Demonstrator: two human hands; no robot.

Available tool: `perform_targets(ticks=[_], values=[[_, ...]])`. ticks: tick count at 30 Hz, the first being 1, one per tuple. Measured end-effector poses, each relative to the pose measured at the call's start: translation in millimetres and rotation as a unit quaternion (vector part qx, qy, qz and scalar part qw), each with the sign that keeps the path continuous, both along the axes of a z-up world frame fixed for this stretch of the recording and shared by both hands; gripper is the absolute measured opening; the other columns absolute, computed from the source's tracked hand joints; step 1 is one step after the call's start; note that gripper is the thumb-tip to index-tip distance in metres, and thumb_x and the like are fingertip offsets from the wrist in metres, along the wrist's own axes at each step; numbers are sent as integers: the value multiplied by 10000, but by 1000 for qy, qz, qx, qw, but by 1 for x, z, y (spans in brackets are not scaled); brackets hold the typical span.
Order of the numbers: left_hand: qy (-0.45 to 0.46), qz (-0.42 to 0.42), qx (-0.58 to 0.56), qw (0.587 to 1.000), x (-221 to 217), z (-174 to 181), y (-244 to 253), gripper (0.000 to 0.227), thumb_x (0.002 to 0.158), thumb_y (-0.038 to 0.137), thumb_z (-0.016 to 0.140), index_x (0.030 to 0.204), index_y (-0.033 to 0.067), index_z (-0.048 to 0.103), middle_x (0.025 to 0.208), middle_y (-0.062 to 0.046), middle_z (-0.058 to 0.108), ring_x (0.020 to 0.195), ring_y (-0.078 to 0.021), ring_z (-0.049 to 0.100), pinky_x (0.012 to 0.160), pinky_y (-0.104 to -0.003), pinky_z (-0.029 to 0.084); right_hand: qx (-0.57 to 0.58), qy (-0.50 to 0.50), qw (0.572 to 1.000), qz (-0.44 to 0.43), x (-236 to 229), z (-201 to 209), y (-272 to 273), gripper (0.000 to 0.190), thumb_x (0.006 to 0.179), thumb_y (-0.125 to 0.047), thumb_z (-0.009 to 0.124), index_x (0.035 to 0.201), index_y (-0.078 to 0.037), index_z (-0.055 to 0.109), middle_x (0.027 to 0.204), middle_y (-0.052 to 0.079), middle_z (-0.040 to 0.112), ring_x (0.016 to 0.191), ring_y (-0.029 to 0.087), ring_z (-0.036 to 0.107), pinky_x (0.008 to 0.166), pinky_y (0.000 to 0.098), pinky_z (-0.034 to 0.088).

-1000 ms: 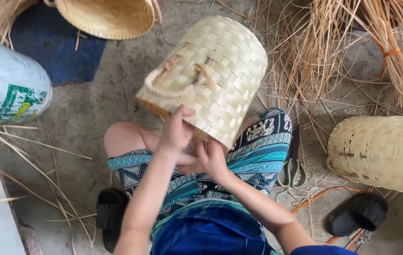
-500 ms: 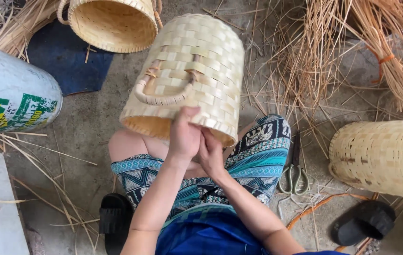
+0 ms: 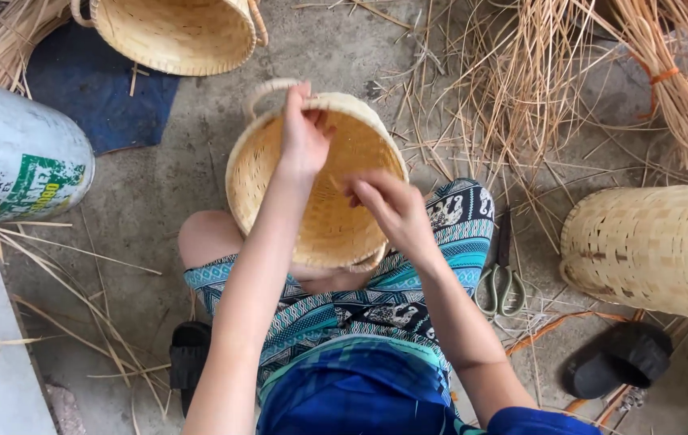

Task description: Assembling and finishing woven bamboo baskets by attaching handles and trimming strips.

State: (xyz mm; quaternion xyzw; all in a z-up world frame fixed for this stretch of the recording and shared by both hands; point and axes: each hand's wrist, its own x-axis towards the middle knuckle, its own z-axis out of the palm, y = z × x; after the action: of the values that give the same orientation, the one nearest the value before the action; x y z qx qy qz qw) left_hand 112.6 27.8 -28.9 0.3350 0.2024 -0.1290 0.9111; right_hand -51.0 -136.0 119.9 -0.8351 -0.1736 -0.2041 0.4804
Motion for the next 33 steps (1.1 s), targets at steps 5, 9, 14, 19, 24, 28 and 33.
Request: perform_targets(ticks=[5,9,14,19,24,28,33], values=[[63,-63,192,977,28,26,-2,984,721,775,588,1508,235,349,1436,-135,415,1280,-294,413,1064,-556,256,23,321,947,-8,67,-80,21,200,986,-144,572,1091,11,642,760,95,743,648,222,733,612,362,561],[43,-99,243,964,18,38,-7,1144,676,846,528,1610,297,159,1578,-106,227,1348,-301,318,1066,-589,211,-54,251,964,-65,112,-145,32,241,1015,-209,597,1053,14,680,763,167,717,705,304,702,644,416,547],[22,-110,279,954,16,42,-8,1161,723,873,478,1648,298,76,1659,-139,148,1394,-332,298,1022,-550,275,-23,359,932,-48,125,-128,34,256,984,-210,548,997,-13,710,728,105,753,626,237,715,639,385,561],[11,-115,287,951,12,45,-8,1148,700,877,468,1633,313,109,1628,-113,227,1338,-285,385,957,-470,367,8,371,928,-36,123,-137,29,246,996,-194,534,1021,-8,693,718,85,750,590,189,695,601,349,556],[8,-111,276,955,6,43,-8,1139,709,862,494,1631,275,174,1507,-116,338,1221,-256,463,890,-416,413,35,383,923,0,127,-139,24,238,1014,-196,534,1082,-17,675,745,63,753,571,157,676,568,327,543],[7,-94,242,966,-2,34,-13,1002,753,771,556,1543,197,333,1302,-88,510,1070,-190,570,863,-376,462,147,339,929,-10,137,-182,28,248,1011,-205,535,1126,-19,651,893,84,742,684,142,679,585,310,547],[-28,-65,144,987,4,-16,-6,635,869,604,606,1268,115,537,1091,-78,607,963,-185,619,852,-380,473,261,384,881,-89,140,-231,41,317,1074,-278,469,1168,-32,646,976,105,686,789,178,601,661,311,500]])
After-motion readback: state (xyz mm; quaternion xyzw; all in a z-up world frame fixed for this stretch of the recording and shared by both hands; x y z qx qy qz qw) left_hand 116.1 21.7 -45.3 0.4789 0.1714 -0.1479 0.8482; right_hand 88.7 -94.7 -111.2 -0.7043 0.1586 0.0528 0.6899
